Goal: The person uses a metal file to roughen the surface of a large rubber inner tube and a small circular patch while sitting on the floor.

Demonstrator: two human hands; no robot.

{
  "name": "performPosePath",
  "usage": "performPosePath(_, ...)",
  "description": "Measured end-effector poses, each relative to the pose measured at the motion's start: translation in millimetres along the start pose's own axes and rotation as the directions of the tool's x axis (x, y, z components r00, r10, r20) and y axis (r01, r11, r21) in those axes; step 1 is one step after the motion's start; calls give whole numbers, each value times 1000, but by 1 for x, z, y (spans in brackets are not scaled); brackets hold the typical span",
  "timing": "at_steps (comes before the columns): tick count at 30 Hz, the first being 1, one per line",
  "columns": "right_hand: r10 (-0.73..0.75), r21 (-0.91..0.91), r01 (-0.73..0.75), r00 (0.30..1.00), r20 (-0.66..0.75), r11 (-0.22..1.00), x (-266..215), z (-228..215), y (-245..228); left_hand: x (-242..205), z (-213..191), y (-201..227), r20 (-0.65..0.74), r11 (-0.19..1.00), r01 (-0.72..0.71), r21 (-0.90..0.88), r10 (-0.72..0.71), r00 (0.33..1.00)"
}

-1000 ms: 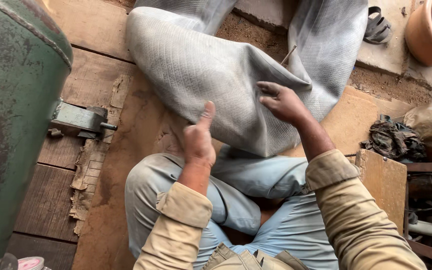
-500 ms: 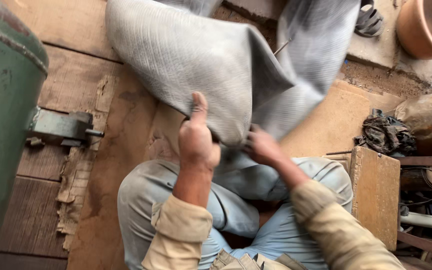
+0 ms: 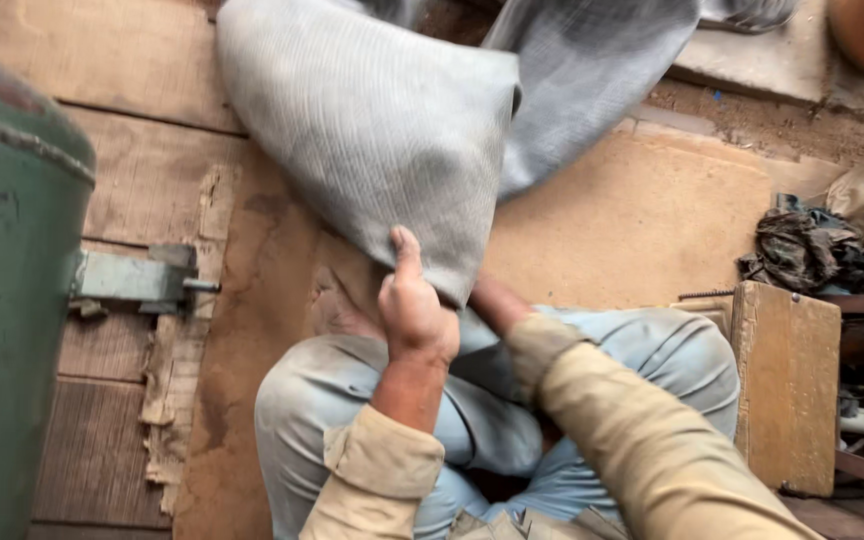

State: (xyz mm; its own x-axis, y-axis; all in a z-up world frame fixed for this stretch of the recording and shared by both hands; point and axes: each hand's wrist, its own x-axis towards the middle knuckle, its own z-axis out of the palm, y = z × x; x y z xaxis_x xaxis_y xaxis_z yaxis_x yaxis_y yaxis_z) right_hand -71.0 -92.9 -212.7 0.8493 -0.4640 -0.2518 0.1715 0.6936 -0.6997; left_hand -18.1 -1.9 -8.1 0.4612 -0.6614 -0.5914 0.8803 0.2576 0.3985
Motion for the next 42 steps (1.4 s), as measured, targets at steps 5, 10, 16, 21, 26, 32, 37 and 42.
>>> performPosePath(5,76,-908,-411,906,-416,-79,-92,-13,-100,10,-11,-9,-39,999,-37,34,38,998)
performPosePath(10,-457,-957,-281,844,-280,67,-216,-33,-182,16,-26,-13,134,982,-155,104,141,981)
performPosePath(16,-764,-803,-589,476,-437,92,-385,-99,-220,11,-21,-4,187,950,-200,241,156,970)
performPosePath(21,-809,-555,-787,127,-574,270,-499,-154,-186,0,-13,-1,260,916,-251,312,172,950)
performPosePath(26,-611,-317,-799,-78,-788,511,-534,-170,-150,2,-13,-9,371,891,-244,383,94,924)
performPosePath(32,-507,-293,-754,-62,-860,588,-524,-155,-166,2,-16,-17,326,853,-233,467,78,942)
performPosePath(37,-555,-395,-799,94,-827,454,-492,-142,-167,18,-31,-17,383,839,-275,470,87,920)
performPosePath(42,-633,-464,-750,79,-770,471,-475,-155,-144,27,-33,-15,429,832,-277,480,53,902)
